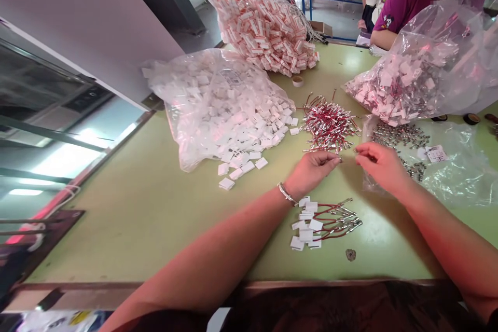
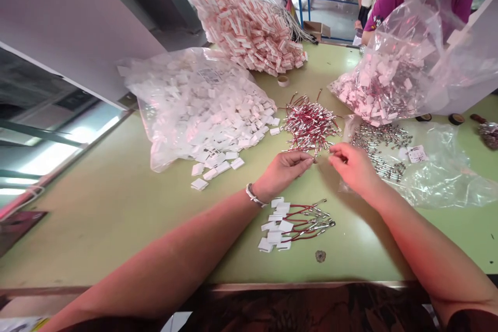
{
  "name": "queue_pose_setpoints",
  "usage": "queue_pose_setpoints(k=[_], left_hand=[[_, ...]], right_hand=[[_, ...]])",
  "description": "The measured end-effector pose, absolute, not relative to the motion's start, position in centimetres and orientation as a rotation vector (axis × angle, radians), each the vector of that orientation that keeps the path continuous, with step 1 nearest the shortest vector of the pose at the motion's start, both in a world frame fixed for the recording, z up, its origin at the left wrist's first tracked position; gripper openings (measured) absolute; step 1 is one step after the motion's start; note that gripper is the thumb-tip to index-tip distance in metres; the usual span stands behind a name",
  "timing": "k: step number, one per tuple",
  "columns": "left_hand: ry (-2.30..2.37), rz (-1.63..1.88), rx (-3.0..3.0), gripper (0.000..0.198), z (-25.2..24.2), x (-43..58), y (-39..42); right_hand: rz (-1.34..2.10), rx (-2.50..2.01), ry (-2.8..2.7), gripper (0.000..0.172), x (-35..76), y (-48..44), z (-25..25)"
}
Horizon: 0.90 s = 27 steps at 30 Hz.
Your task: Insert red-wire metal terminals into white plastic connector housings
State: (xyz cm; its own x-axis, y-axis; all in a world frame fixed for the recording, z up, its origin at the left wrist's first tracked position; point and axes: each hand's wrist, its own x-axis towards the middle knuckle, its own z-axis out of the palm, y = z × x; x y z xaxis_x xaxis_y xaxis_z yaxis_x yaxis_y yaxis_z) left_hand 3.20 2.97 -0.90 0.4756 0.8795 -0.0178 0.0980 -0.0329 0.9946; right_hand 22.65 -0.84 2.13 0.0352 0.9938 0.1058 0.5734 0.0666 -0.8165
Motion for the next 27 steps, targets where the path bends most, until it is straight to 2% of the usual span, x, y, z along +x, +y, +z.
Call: queue_pose_setpoints(k=[3,8,14,17,21,25,27], left_hand=[[0.903,0.805,1.508,0.022,-0.7,3.2,2.9],[0.938,0.778,1.643,0.021,-1.0,3.0,3.0],[0.803,0.663,2.224,0.024,-2.0,2.5,3.0],[0.761,0.577,2.37,0.028,-2.0,2.4,3.1],[0.81,0.641,2.405,0.026,-0.6,2.3,4.3],[1.281,0.764,2.475,0.021,1.1,2.9,7.2],[1.409,0.646,2.576,0.019,1.2,3.6,8.6]], right_hand=[[0.714,-1.546,-1.706,0.014,20.8,-1.4,1.4],[0.637,-1.545,-1.806,0.015,20.7,-1.5,1.4],[1.036,-1.587,-1.862,0.018,21.7,-1.5,1.2],[1.057,-1.633,-1.858,0.019,21.9,-1.4,1.0],[0.8,-1.652,-1.959,0.02,22.0,-1.1,1.2],[0.495,-1.66,-2.204,0.021,21.7,-1.3,1.1],[0.4,-1.71,-2.236,0.024,21.9,-1.3,1.4]])
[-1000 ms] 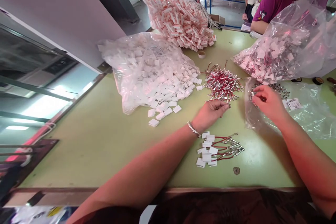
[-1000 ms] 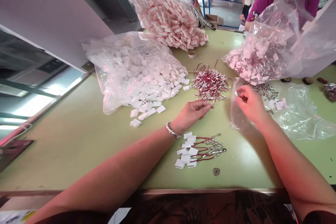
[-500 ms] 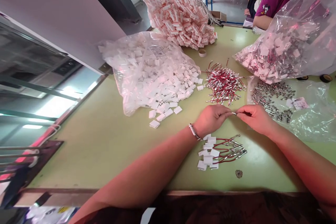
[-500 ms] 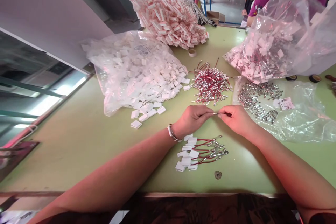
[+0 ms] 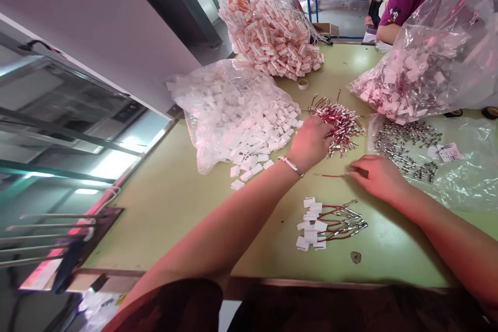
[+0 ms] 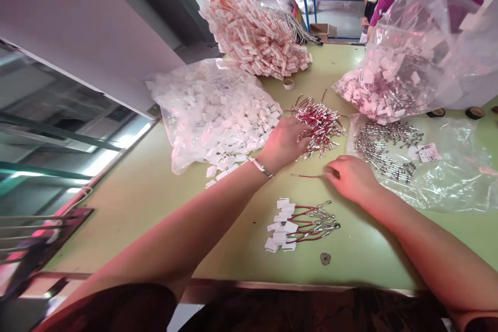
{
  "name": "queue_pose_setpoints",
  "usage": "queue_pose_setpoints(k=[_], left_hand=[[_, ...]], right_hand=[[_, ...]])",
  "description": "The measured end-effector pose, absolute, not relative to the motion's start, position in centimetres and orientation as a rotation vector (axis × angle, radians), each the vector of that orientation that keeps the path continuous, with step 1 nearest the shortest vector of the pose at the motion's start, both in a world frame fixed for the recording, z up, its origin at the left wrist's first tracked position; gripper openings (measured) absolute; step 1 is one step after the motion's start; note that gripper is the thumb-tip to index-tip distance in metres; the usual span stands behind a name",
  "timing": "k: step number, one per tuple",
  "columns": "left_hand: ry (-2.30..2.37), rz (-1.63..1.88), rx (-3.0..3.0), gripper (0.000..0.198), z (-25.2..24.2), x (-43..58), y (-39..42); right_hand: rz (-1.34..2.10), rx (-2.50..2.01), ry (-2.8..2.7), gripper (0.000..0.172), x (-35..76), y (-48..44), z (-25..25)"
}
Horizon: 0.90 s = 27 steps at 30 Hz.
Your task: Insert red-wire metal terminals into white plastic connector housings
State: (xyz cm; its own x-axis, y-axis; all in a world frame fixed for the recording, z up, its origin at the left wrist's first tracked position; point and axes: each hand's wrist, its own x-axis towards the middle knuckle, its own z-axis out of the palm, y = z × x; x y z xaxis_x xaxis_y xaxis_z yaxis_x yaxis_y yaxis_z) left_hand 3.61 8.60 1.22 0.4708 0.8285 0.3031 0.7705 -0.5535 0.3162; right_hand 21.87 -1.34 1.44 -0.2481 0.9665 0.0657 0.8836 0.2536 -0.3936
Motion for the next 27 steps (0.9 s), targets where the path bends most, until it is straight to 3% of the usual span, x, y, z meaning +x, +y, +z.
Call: queue_pose_setpoints(k=[6,9,14,21,27], left_hand=[[1.354,0.434,2.741,0.018,0.1,5.0,10.5],[1.222,0.465,2.793,0.024,0.7,4.3,10.5],[1.298,0.542,2.628,0.016,3.9,2.5,8.7],[1.171,0.545,2.529,0.018,5.7,-0.3,5.9],[1.192,0.489,2.466,0.018,5.6,-1.5,5.3]], right_hand=[[-0.022,-1.986,-1.877,0.028,27.9,0.2,5.4],[0.05,-2.225,-1.863,0.025,31.0,1.0,6.9],[0.26,-2.376,-2.142,0.021,29.7,1.0,5.5],[0.22,-2.383,-2.299,0.015,27.7,1.3,3.0],[0.11,-2.304,-2.156,0.012,29.6,1.9,3.7]])
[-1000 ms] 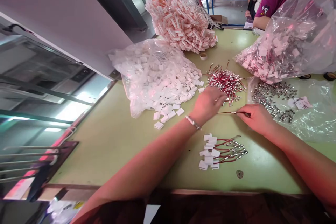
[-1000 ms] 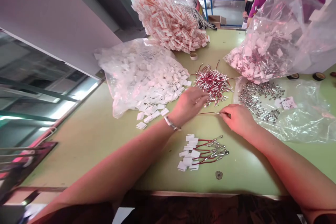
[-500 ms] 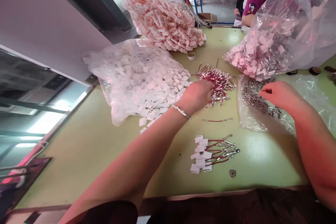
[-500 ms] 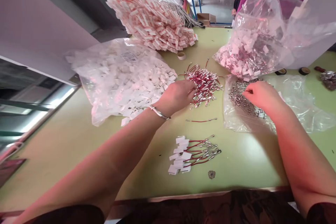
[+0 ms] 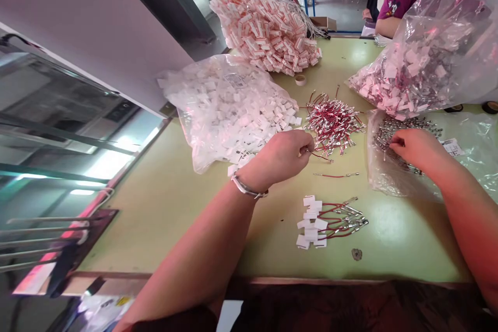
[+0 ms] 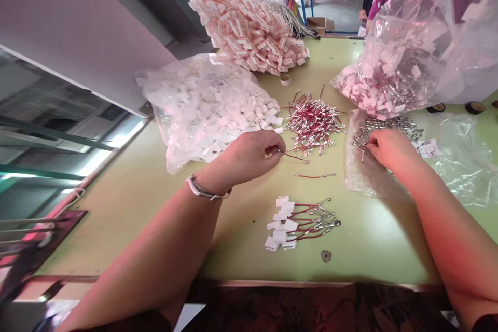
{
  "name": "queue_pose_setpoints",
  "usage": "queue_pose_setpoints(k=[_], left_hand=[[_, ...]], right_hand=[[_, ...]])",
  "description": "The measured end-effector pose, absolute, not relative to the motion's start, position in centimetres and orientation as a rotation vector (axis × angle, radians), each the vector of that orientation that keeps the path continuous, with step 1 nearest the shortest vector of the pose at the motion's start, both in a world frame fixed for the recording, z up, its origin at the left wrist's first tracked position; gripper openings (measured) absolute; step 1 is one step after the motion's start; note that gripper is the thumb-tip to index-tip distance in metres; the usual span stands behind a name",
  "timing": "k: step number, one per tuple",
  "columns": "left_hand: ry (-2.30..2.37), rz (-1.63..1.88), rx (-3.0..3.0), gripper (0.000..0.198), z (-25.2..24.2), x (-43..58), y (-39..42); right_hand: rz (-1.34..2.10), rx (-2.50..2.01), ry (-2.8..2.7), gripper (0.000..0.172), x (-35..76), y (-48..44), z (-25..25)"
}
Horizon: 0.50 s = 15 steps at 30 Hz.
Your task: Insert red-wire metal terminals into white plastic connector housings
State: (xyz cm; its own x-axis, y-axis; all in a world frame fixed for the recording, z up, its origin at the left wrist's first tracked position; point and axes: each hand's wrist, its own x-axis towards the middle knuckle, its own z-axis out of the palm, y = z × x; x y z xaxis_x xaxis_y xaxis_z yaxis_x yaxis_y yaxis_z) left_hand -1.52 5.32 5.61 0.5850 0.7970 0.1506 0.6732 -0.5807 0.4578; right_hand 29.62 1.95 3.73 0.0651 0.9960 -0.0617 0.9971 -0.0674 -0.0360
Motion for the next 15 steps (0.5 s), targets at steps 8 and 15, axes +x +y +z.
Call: queue_pose_setpoints(k=[8,15], left_hand=[[1.049,0.712,1.936,0.005,4.8,1.6,3.9],[0.8,0.907,1.204,0.017,3.4,2.7,3.4]], right_hand=[[-1.005,1.935,2.988,0.015,22.1,-1.6,3.7],[-1.012,1.96,3.0,0.014,20.5,-2.4,2.7]])
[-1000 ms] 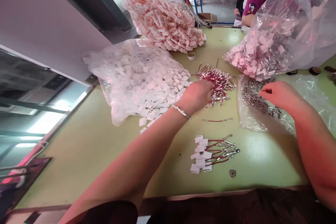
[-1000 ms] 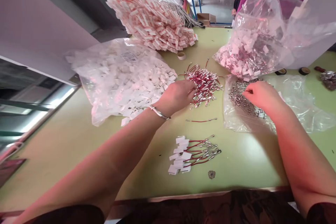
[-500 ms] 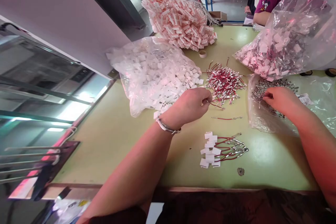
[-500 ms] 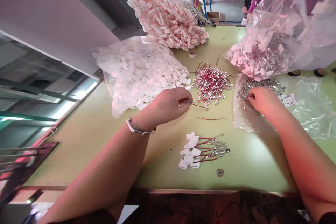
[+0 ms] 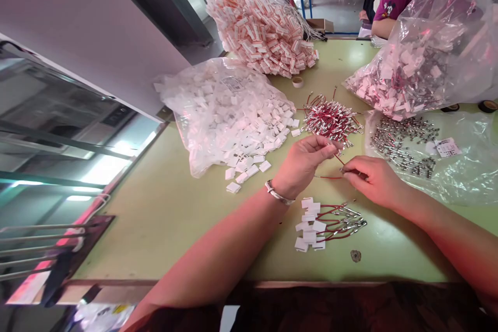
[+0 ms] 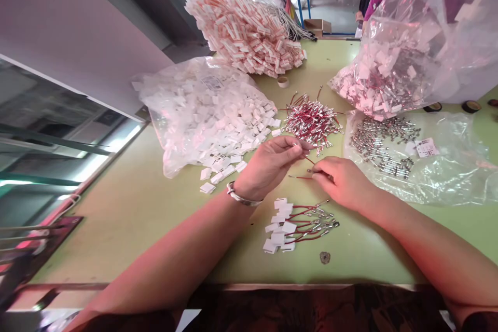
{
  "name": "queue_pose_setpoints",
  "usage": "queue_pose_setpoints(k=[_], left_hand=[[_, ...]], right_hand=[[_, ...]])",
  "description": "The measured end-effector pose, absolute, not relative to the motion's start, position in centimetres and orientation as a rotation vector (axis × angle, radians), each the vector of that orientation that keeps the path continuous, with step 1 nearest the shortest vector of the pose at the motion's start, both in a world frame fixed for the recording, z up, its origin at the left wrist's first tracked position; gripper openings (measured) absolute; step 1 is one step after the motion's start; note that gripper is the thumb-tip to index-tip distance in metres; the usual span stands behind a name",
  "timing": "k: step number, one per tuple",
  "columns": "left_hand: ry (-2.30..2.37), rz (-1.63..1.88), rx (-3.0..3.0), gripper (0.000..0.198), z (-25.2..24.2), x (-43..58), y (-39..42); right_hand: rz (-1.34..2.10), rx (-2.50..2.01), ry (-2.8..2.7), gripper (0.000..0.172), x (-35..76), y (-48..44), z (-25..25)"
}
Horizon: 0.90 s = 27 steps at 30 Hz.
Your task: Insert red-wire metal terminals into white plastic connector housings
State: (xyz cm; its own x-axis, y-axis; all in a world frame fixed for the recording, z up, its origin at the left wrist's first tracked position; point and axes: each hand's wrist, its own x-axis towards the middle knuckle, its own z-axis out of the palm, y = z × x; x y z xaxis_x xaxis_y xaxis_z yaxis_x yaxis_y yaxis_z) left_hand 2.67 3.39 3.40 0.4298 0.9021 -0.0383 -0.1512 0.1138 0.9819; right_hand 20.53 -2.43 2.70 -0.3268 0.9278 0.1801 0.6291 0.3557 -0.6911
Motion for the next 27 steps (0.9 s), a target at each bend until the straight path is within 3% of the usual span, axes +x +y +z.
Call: queue_pose_setpoints(k=[5,14,19,27], left_hand=[[0.912,0.999,1.213,0.015,2.5,2.0,4.0],[0.997,0.981,1.845,0.01,0.6,3.5,2.8],[0.94,0.955,2.1,0.014,-0.2,2.8,3.1],[0.591,0.814,2.595,0.025,-1.7,1.9,3.0]], right_hand=[[0.979,-1.523,-1.645,0.014,21.7,-1.8,2.7],[0.258,-1.432,-2.06,0.024,21.2,-1.7,1.5],[0.199,-1.431,-2.205,0.03,21.5,-1.9,1.3],[0.419,-1.424,-2.375,0.024,21.5,-2.5,0.8]])
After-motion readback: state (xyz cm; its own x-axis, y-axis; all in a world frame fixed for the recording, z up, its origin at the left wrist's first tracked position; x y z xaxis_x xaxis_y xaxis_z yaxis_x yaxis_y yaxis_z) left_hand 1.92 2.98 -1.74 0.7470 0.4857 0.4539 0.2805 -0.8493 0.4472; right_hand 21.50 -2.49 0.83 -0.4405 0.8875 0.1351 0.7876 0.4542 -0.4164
